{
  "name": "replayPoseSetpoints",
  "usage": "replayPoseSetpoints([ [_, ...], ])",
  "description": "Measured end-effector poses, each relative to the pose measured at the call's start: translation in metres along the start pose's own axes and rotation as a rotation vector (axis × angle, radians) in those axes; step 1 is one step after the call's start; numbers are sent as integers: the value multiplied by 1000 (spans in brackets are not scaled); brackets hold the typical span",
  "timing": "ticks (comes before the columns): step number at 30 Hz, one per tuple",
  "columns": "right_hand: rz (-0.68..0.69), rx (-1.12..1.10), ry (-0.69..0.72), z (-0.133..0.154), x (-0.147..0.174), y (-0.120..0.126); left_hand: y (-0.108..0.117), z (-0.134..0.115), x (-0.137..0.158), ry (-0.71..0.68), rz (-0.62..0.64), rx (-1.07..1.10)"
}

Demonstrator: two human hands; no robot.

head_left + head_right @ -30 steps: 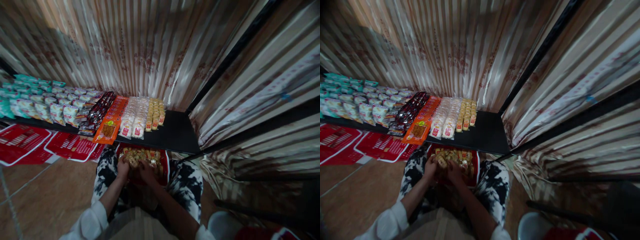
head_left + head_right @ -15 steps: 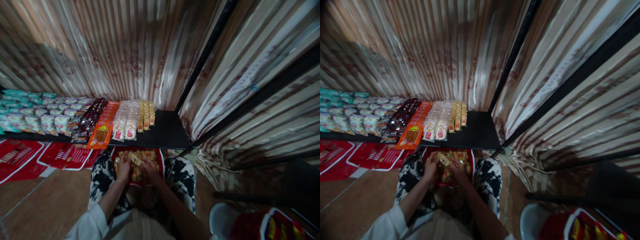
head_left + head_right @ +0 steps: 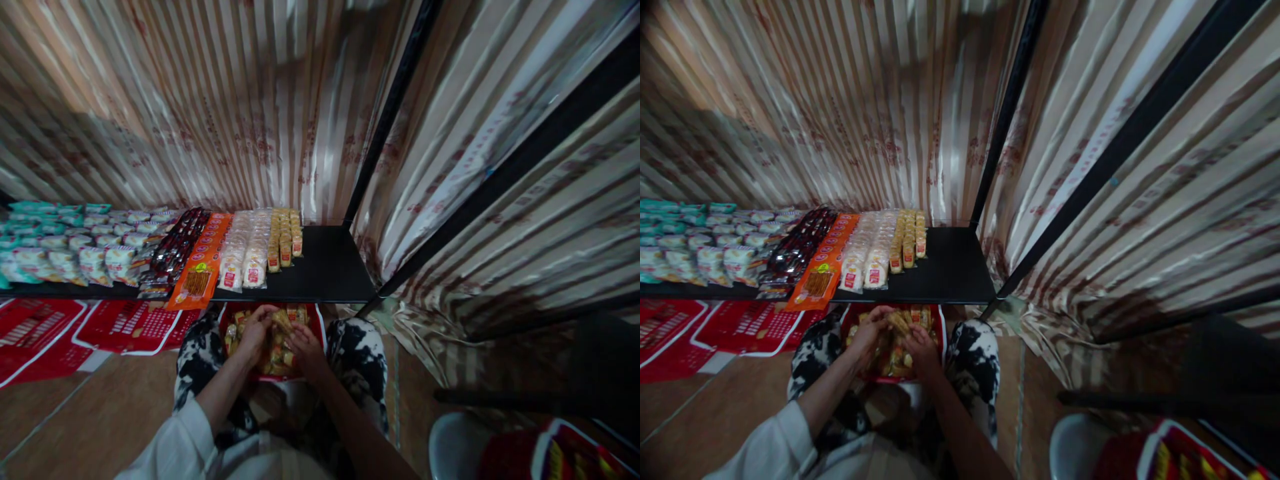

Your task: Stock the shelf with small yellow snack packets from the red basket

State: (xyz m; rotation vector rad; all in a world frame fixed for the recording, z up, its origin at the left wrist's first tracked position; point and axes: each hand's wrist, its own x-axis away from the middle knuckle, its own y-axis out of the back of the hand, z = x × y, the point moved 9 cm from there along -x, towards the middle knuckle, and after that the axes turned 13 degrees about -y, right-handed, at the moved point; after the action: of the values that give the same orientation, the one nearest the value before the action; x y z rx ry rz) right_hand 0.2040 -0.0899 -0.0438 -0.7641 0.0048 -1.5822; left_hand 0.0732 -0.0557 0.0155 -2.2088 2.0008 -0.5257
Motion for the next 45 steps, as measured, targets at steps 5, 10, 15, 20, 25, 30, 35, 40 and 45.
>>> replayPoseSetpoints([
  [5, -62, -4, -2, 8, 2, 11, -13, 0, 0, 93, 19, 55],
  [10, -149, 66, 190, 32, 7, 27, -22, -5, 2, 99, 60, 107],
  [15, -127, 289, 474, 75, 17, 21, -30, -6, 3, 108, 56, 129],
  [20, -84, 305, 506, 100, 14, 14, -40, -3, 4, 144, 77, 172],
  [25, -242, 97, 268, 91, 1, 28, -43, 4, -2, 102, 18, 153],
  [30, -186, 60, 101, 78, -13, 17, -55, 4, -18, -56, -7, 8],
  [35, -225, 62, 184, 104, -32, 24, -72, -2, -38, -163, 19, -128],
  [40, -267, 169, 320, 142, -64, 30, -77, -11, -60, -304, -57, -299],
  [45, -255, 241, 348, 159, -104, 26, -95, -21, -69, -231, -104, -262],
])
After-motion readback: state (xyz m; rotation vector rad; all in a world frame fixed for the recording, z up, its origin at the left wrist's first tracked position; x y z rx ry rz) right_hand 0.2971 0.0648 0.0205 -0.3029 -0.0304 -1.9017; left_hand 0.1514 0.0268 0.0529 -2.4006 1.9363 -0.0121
